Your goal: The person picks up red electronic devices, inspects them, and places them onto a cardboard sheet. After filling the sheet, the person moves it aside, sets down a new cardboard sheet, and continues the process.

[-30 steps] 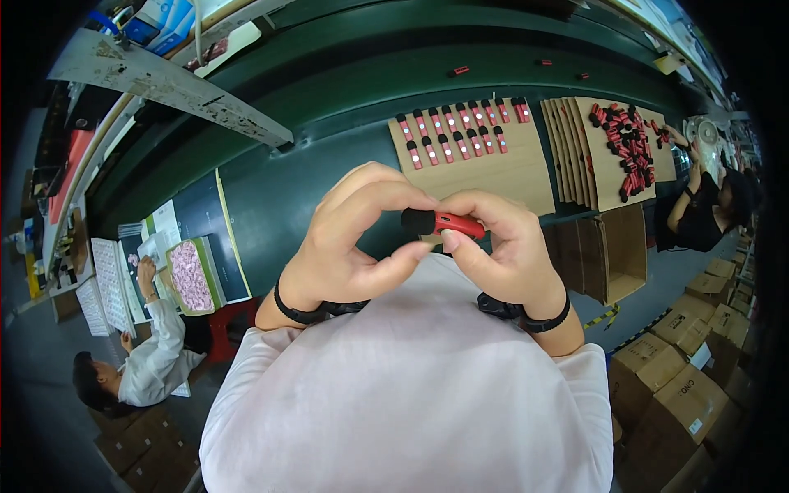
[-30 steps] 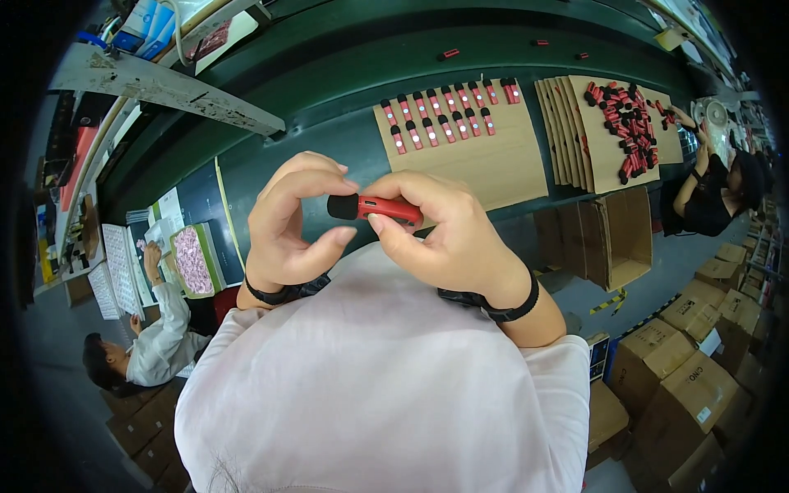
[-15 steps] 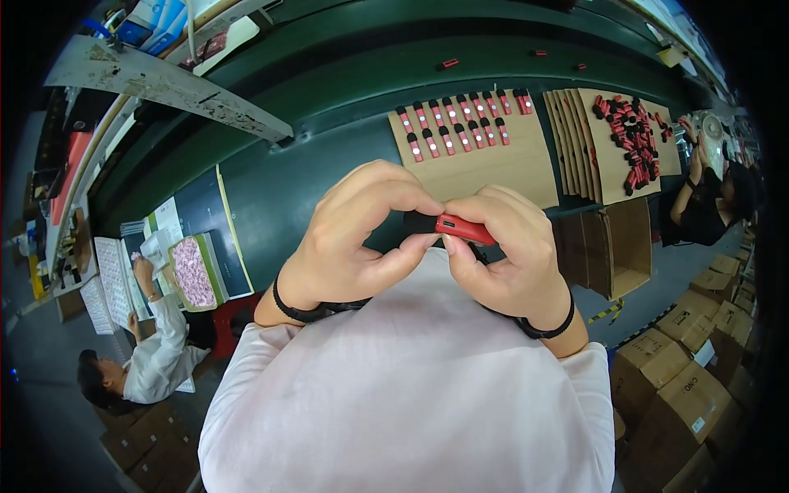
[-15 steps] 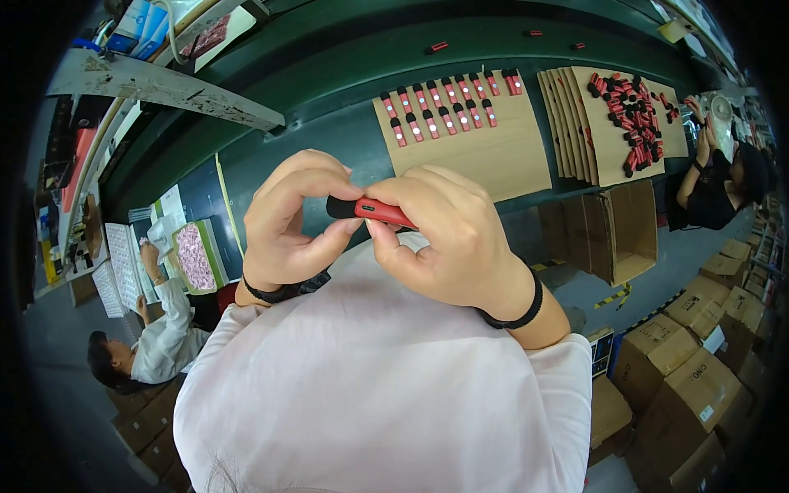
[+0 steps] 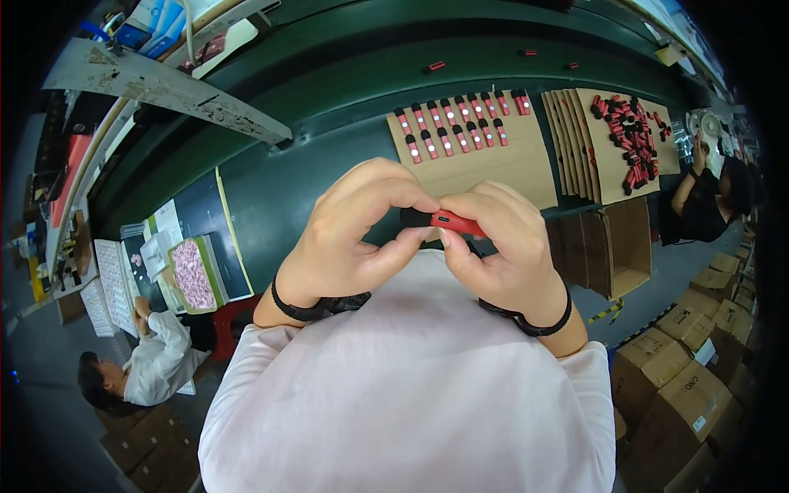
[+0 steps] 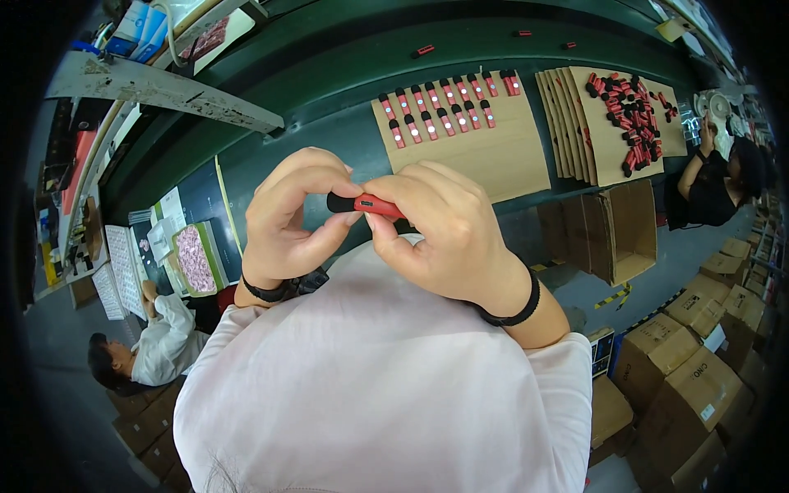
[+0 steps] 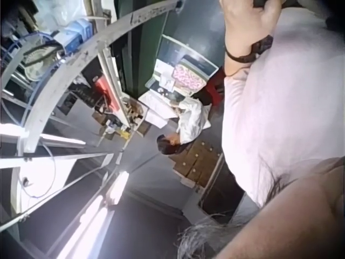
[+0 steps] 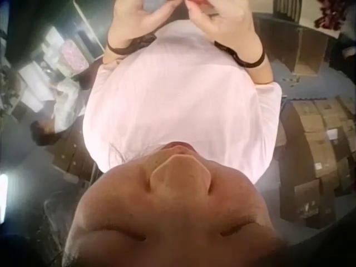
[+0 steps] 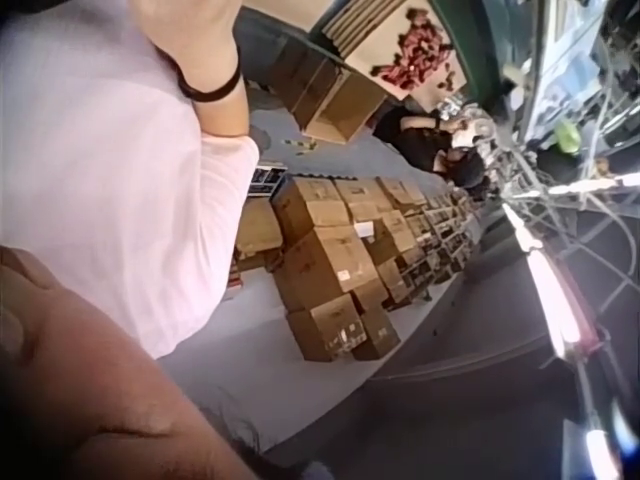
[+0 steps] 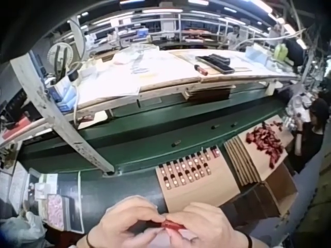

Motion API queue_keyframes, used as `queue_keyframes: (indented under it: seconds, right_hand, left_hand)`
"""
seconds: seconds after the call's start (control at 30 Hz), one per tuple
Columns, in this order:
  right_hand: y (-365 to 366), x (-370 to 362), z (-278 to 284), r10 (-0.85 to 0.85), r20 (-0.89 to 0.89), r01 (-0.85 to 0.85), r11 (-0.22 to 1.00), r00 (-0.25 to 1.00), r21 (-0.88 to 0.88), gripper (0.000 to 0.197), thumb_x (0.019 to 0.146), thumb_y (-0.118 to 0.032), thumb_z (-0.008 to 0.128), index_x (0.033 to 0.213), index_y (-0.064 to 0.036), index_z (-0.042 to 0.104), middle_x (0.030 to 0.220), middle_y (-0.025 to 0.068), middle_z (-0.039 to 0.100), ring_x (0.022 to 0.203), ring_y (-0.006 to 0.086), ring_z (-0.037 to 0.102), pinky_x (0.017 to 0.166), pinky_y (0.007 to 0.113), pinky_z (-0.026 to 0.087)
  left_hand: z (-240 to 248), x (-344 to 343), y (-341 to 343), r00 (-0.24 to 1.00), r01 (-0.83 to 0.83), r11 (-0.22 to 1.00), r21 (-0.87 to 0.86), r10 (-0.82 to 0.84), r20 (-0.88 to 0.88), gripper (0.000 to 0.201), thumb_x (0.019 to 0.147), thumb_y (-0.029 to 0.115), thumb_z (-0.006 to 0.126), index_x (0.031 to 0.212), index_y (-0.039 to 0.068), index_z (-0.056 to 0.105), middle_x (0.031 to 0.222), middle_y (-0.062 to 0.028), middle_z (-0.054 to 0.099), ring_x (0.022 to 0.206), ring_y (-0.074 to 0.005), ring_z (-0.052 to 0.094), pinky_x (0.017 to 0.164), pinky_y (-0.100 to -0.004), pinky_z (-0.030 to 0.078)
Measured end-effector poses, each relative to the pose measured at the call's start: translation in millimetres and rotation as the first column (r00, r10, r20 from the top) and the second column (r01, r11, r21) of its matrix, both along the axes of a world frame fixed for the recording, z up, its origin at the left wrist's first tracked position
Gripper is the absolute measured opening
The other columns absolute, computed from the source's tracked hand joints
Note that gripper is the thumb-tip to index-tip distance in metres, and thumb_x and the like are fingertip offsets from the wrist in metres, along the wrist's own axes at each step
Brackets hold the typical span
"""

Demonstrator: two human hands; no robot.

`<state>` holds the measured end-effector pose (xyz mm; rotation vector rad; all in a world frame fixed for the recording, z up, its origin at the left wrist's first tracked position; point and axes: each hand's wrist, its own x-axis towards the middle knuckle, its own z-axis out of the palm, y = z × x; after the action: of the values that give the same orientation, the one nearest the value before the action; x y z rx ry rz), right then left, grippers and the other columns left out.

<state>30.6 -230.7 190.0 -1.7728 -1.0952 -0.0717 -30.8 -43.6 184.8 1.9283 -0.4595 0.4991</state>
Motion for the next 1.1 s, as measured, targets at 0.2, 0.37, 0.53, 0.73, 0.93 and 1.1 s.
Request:
queue_keyframes:
  seconds: [0.2, 0.37, 0.53, 0.73, 0.93, 1.1]
  right_hand:
    - [-7.2, 17.5, -31.3, 0.006, -0.304, -0.043, 0.993, 0.953, -0.114, 0.019, 0.082, -0.004, 0.065, 0.100, 0.0020, 0.064, 0.076, 0.0076, 0.061, 0.060, 0.0164, 0.052, 0.057, 0.026, 0.043]
    - [-30.4, 57.5, -83.2, -0.265, -0.563, 0.069, 0.936, 0.783, -0.345, 0.021, 0.085, -0.009, 0.065, 0.102, 0.0018, 0.063, 0.078, 0.0047, 0.063, 0.064, 0.0118, 0.055, 0.060, 0.025, 0.046]
    - [-86.4, 148.0, -202.6, -0.541, -0.312, 0.363, 0.799, 0.781, -0.480, 0.022, 0.082, -0.015, 0.068, 0.096, 0.0008, 0.062, 0.083, 0.0112, 0.067, 0.074, 0.0204, 0.065, 0.067, 0.031, 0.051]
    - [-90.5, 198.2, -233.8, -0.748, -0.150, 0.416, 0.511, 0.647, -0.752, 0.023, 0.082, -0.019, 0.066, 0.094, 0.0003, 0.062, 0.085, 0.0176, 0.067, 0.083, 0.0315, 0.066, 0.073, 0.037, 0.052]
    - [-86.6, 207.4, -257.2, -0.720, -0.122, 0.439, 0.538, 0.683, -0.720, 0.022, 0.083, -0.020, 0.065, 0.092, 0.0002, 0.062, 0.093, 0.0200, 0.065, 0.089, 0.0374, 0.062, 0.079, 0.043, 0.050]
    - [-85.2, 206.4, -260.0, -0.663, -0.167, 0.438, 0.640, 0.730, -0.631, 0.024, 0.083, -0.021, 0.068, 0.093, 0.0001, 0.060, 0.086, 0.0174, 0.066, 0.083, 0.0342, 0.064, 0.073, 0.039, 0.050]
  left_hand:
    - [-23.1, 18.3, 6.9, 0.998, -0.008, 0.983, 0.186, 0.019, -0.059, 0.032, 0.068, -0.004, 0.071, 0.098, 0.002, 0.063, 0.092, -0.0110, 0.062, 0.084, -0.0266, 0.061, 0.075, -0.0352, 0.049]
    - [-76.2, 45.7, 24.5, 0.962, -0.211, 0.963, 0.170, 0.236, -0.140, 0.027, 0.074, 0.000, 0.070, 0.099, 0.000, 0.063, 0.093, -0.0116, 0.062, 0.085, -0.0269, 0.062, 0.076, -0.0340, 0.050]
    - [-157.4, 76.8, 74.8, 0.870, -0.357, 0.908, 0.219, 0.408, -0.276, 0.020, 0.080, 0.002, 0.068, 0.099, -0.003, 0.063, 0.096, -0.0116, 0.064, 0.086, -0.0212, 0.064, 0.078, -0.0301, 0.050]
    - [-223.9, 125.3, 112.5, 0.769, -0.453, 0.854, 0.254, 0.519, -0.374, 0.016, 0.082, 0.003, 0.067, 0.097, -0.002, 0.063, 0.093, -0.0116, 0.064, 0.081, -0.0199, 0.064, 0.075, -0.0282, 0.051]
    - [-261.3, 181.2, 124.2, 0.755, -0.456, 0.848, 0.272, 0.530, -0.386, 0.015, 0.081, 0.006, 0.067, 0.094, -0.001, 0.064, 0.089, -0.0122, 0.064, 0.077, -0.0210, 0.065, 0.073, -0.0311, 0.052]
    - [-288.5, 225.4, 125.3, 0.761, -0.396, 0.850, 0.347, 0.515, -0.395, 0.017, 0.081, 0.009, 0.068, 0.096, 0.000, 0.064, 0.090, -0.0123, 0.064, 0.080, -0.0233, 0.065, 0.074, -0.0326, 0.052]
